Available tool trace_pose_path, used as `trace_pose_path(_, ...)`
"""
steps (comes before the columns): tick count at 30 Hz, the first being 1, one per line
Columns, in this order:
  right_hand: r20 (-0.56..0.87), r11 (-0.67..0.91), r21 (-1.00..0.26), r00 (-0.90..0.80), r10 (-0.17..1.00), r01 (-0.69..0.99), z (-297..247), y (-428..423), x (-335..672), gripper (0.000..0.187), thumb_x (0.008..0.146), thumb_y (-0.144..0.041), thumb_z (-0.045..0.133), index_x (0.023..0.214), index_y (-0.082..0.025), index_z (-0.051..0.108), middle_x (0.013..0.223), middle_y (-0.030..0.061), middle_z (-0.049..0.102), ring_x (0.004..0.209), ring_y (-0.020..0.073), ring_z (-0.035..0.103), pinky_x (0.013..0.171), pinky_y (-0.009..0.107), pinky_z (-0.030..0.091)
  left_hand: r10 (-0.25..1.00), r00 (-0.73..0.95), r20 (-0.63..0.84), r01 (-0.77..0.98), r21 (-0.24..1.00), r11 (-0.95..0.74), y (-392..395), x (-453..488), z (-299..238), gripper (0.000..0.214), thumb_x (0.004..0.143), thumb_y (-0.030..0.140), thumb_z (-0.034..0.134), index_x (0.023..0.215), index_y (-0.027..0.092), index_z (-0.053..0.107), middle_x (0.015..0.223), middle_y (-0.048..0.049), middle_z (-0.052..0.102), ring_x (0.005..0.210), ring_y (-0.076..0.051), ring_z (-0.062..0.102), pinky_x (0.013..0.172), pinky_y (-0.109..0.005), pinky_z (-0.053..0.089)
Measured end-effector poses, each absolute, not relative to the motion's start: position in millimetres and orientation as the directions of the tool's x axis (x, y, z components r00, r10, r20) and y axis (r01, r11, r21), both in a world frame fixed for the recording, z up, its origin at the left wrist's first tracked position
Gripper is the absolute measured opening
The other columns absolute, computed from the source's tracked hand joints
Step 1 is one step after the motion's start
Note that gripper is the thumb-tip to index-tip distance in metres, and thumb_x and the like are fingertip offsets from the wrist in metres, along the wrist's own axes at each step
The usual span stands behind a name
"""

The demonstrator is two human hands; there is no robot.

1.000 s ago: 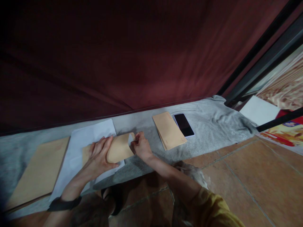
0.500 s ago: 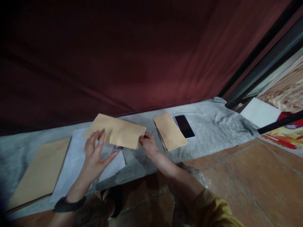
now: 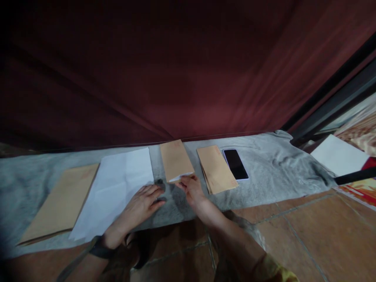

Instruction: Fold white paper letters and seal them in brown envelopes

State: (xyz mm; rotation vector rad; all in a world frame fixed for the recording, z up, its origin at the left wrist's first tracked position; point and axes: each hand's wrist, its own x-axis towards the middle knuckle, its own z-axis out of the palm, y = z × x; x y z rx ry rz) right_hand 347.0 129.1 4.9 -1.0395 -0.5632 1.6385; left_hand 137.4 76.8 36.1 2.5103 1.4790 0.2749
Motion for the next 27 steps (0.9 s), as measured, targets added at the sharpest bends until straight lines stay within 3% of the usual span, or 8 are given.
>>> trace_pose_path(6, -0.395, -0.338, -0.716, -0.045, 0.918, -0.611, 5, 122, 344, 0.029, 0.056, -0.027, 0.084, 0.078, -0.022, 0.065, 0.081, 0.0006, 0.074, 0.081, 0.0211, 0.071, 0.078, 0.034, 0.060, 0.903, 0.430, 0.021, 0.874, 0.240, -0.422, 70, 118, 46, 0.014, 0.094, 0.031, 0.059, 0.100, 0.023, 0.069, 0.103, -0.0051, 0.071, 0.098, -0.024, 0.065, 0.093, -0.042, 0.047)
trace_pose_path(10, -0.374, -0.316, -0.697, -0.049, 0.926, -0.644, 4, 115, 343, 0.031, 0.057, -0.027, 0.087, 0.079, -0.020, 0.066, 0.080, -0.0013, 0.074, 0.080, 0.0184, 0.072, 0.079, 0.032, 0.060, 0.910, 0.408, 0.078, 0.867, 0.279, -0.413, 64, 110, 47, 0.019, 0.094, 0.033, 0.060, 0.105, 0.023, 0.071, 0.108, -0.0057, 0.072, 0.101, -0.025, 0.066, 0.094, -0.042, 0.048)
trace_pose_path(14, -0.380, -0.294, -0.686, -0.017, 0.925, -0.666, 3, 107, 340, 0.030, 0.059, -0.025, 0.086, 0.082, -0.020, 0.068, 0.083, -0.0004, 0.075, 0.081, 0.0182, 0.071, 0.077, 0.031, 0.060, 0.934, 0.288, 0.213, 0.840, 0.412, -0.353, 67, 126, 41, 0.028, 0.096, 0.034, 0.054, 0.119, 0.024, 0.067, 0.118, -0.0076, 0.071, 0.107, -0.025, 0.066, 0.096, -0.041, 0.051)
trace_pose_path(17, -0.355, -0.275, -0.693, -0.016, 0.935, -0.667, 3, 102, 336, 0.028, 0.061, -0.025, 0.085, 0.083, -0.021, 0.067, 0.088, 0.0003, 0.076, 0.084, 0.0187, 0.071, 0.079, 0.032, 0.060, 0.970, 0.086, 0.227, 0.745, 0.632, -0.214, 77, 148, 34, 0.034, 0.096, 0.036, 0.052, 0.126, 0.022, 0.062, 0.117, -0.0090, 0.070, 0.103, -0.022, 0.068, 0.088, -0.037, 0.055)
trace_pose_path(19, -0.361, -0.280, -0.698, -0.013, 0.933, -0.659, 4, 101, 334, 0.028, 0.062, -0.026, 0.084, 0.083, -0.021, 0.067, 0.087, -0.0003, 0.075, 0.083, 0.0184, 0.071, 0.080, 0.033, 0.059, 0.985, -0.054, 0.165, 0.615, 0.783, -0.097, 84, 162, 29, 0.039, 0.095, 0.039, 0.054, 0.129, 0.021, 0.059, 0.108, -0.0080, 0.071, 0.092, -0.020, 0.070, 0.079, -0.034, 0.056)
trace_pose_path(22, -0.384, -0.288, -0.697, 0.003, 0.923, -0.657, 4, 99, 333, 0.027, 0.061, -0.027, 0.086, 0.080, -0.021, 0.067, 0.080, -0.0018, 0.074, 0.079, 0.0173, 0.070, 0.079, 0.032, 0.059, 0.981, -0.183, -0.058, 0.344, 0.931, 0.119, 92, 175, 24, 0.054, 0.089, 0.044, 0.064, 0.135, 0.018, 0.052, 0.087, -0.0031, 0.071, 0.070, -0.017, 0.068, 0.063, -0.029, 0.055)
trace_pose_path(25, -0.373, -0.281, -0.690, -0.006, 0.928, -0.667, 5, 98, 332, 0.026, 0.061, -0.027, 0.086, 0.078, -0.021, 0.067, 0.080, -0.0013, 0.074, 0.079, 0.0176, 0.069, 0.079, 0.032, 0.059, 0.928, -0.165, -0.335, 0.010, 0.940, 0.342, 94, 184, 23, 0.072, 0.082, 0.044, 0.072, 0.141, 0.016, 0.043, 0.077, -0.0014, 0.071, 0.062, -0.018, 0.068, 0.057, -0.028, 0.054)
trace_pose_path(27, -0.372, -0.296, -0.691, -0.027, 0.928, -0.660, 6, 97, 331, 0.025, 0.061, -0.027, 0.085, 0.079, -0.021, 0.067, 0.082, -0.0004, 0.074, 0.081, 0.0187, 0.070, 0.080, 0.033, 0.059, 0.897, -0.117, -0.426, -0.170, 0.899, 0.404, 93, 189, 25, 0.077, 0.077, 0.040, 0.078, 0.141, 0.016, 0.043, 0.081, -0.0032, 0.073, 0.065, -0.018, 0.070, 0.061, -0.028, 0.056)
